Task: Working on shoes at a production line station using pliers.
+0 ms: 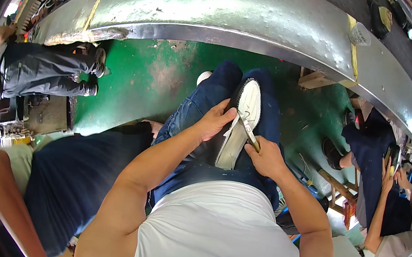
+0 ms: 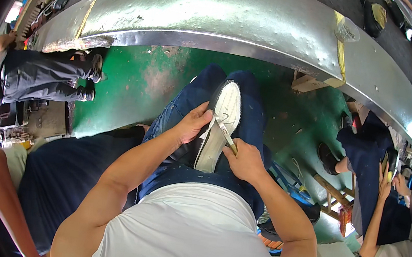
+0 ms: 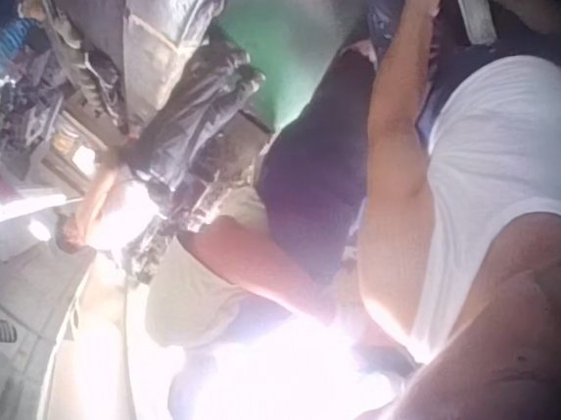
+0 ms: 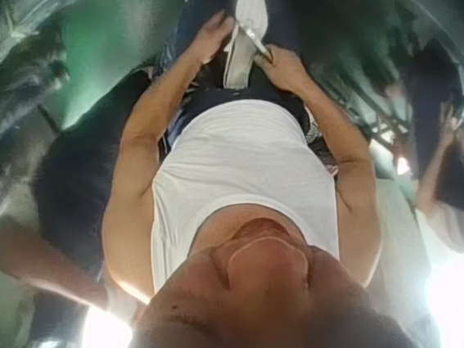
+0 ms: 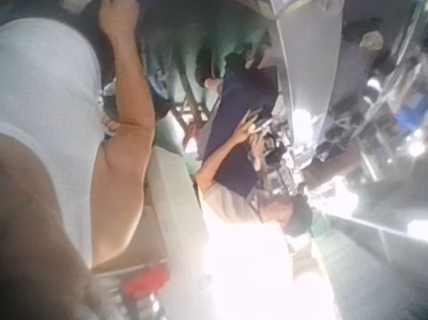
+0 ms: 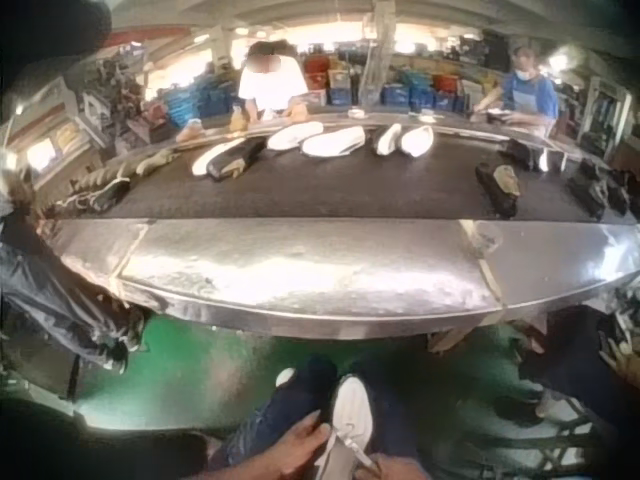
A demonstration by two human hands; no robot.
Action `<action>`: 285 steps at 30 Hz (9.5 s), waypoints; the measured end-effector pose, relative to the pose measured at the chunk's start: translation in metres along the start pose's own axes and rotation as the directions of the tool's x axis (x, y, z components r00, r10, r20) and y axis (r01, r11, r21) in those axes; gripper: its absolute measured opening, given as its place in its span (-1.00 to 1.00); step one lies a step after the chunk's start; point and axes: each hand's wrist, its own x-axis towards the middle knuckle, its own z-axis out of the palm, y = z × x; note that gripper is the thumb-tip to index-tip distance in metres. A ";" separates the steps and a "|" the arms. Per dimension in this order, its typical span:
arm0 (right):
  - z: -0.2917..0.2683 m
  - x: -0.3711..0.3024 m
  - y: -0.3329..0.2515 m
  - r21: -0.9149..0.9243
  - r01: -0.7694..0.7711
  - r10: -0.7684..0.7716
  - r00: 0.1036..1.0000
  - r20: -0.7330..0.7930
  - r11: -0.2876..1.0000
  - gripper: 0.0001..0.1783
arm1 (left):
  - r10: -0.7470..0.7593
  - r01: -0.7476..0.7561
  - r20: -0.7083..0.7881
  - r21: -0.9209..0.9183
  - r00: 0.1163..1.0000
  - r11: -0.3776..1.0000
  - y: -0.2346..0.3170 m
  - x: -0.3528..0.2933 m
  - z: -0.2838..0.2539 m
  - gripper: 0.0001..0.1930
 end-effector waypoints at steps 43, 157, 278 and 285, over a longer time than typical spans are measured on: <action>-0.060 -0.018 0.021 -0.027 0.107 -0.089 0.921 0.378 0.994 -0.74 | -0.401 0.451 -0.212 0.311 0.891 0.837 0.045 0.017 0.024 -0.29; -0.047 -0.033 -0.122 -0.361 0.746 -0.801 0.373 -0.469 0.559 -0.31 | 0.311 -0.178 0.171 -0.532 0.935 0.828 0.143 -0.053 0.053 -0.27; -0.262 0.293 -0.114 -0.241 0.327 -0.390 0.543 -0.744 0.914 -0.58 | 0.530 0.133 -0.378 0.887 0.759 0.443 0.556 0.423 -0.129 -0.35; -0.262 0.309 -0.095 -0.264 0.336 -0.400 0.447 -0.800 0.904 -0.58 | 0.408 -0.328 -0.119 0.416 0.905 0.848 0.474 0.215 -0.098 -0.51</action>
